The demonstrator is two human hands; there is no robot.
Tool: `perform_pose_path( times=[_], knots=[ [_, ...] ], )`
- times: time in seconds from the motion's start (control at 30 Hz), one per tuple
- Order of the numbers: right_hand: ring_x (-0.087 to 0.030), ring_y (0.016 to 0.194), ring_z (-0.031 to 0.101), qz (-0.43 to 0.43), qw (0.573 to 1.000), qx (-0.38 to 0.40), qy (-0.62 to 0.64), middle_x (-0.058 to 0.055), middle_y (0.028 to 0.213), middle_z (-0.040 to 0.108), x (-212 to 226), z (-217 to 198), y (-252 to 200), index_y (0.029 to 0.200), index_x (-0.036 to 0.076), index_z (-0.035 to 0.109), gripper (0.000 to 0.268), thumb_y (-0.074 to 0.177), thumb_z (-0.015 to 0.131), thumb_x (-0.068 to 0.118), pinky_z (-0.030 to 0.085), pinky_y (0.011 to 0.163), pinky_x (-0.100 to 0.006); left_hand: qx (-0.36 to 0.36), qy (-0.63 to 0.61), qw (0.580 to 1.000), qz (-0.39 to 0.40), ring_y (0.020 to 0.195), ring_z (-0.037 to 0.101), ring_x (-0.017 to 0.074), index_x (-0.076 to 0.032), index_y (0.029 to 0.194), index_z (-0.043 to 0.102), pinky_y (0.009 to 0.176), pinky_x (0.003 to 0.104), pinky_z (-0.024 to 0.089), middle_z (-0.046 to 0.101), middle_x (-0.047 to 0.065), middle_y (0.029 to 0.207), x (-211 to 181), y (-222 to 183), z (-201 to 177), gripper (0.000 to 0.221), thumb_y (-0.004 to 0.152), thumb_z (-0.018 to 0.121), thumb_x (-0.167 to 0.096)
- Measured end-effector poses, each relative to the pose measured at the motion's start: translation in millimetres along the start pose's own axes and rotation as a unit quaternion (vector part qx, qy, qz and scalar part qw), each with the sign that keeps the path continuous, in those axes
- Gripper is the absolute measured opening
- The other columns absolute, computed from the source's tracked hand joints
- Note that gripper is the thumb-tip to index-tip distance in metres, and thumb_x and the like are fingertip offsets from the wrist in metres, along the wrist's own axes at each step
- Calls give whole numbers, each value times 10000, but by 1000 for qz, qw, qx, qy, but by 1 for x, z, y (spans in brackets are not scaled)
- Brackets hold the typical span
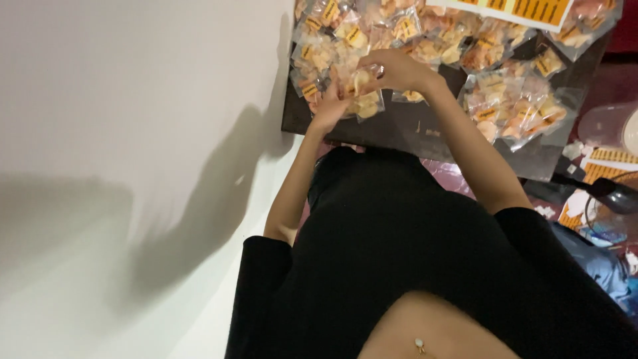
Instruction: The person peels small orange stickers from a sheet and applies them one by one to small transparent plastic bags containing snacks on a table, then moves the labeled bags into a pile.
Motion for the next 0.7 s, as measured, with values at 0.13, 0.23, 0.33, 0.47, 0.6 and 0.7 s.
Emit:
perform_pose_path(
  times=[0.13,0.23,0.33,0.47,0.6,0.7],
  knots=[
    [-307,899,573,-28,1000,-13,4,-149,1126,594,14,-6,2,1231,27,561,452,899,648,322,435,742,-415,-72,77,994,-14,1270,437,224,-105,1475,246,961,329,413,373,69,1454,18,2,-15,818,818,661,-360],
    [-184,689,408,-70,997,-30,15,-50,812,454,26,-7,6,881,107,438,350,937,632,393,319,656,-301,-34,-223,972,60,600,459,100,-117,1242,489,467,245,341,495,17,767,20,5,-14,519,752,506,55],
    [-160,634,361,-81,996,-34,26,-37,756,403,33,-10,10,859,112,421,318,952,642,320,293,608,-295,3,-371,924,90,417,276,107,-83,1496,134,473,275,410,268,-10,503,24,9,-18,762,812,464,-24],
    [-218,732,439,-58,998,-33,-12,-91,919,463,35,-7,15,1071,84,506,301,929,648,308,350,646,-328,-46,-162,986,24,896,291,131,-150,1502,167,708,290,338,253,19,1008,-23,-22,-3,855,821,621,-398],
    [-379,939,601,-99,991,-83,19,-164,1031,502,25,-6,13,1240,110,511,417,900,696,263,507,793,-449,-127,-168,969,133,983,619,189,-104,1356,410,828,305,594,579,95,1192,-7,-14,-16,859,657,889,38],
    [-320,1005,584,-82,985,-114,97,-132,1039,513,-2,-13,20,1283,160,499,313,986,571,227,488,850,-409,-189,-196,957,104,961,652,240,-67,1324,422,830,364,596,608,135,1165,28,4,-18,806,672,894,-23]
  ],
)
Point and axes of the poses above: each hand's wrist, its own y-axis towards the middle knuckle, its own z-axis out of the palm, x = y × z, the point moved 7 cm from there along y, towards the middle knuckle
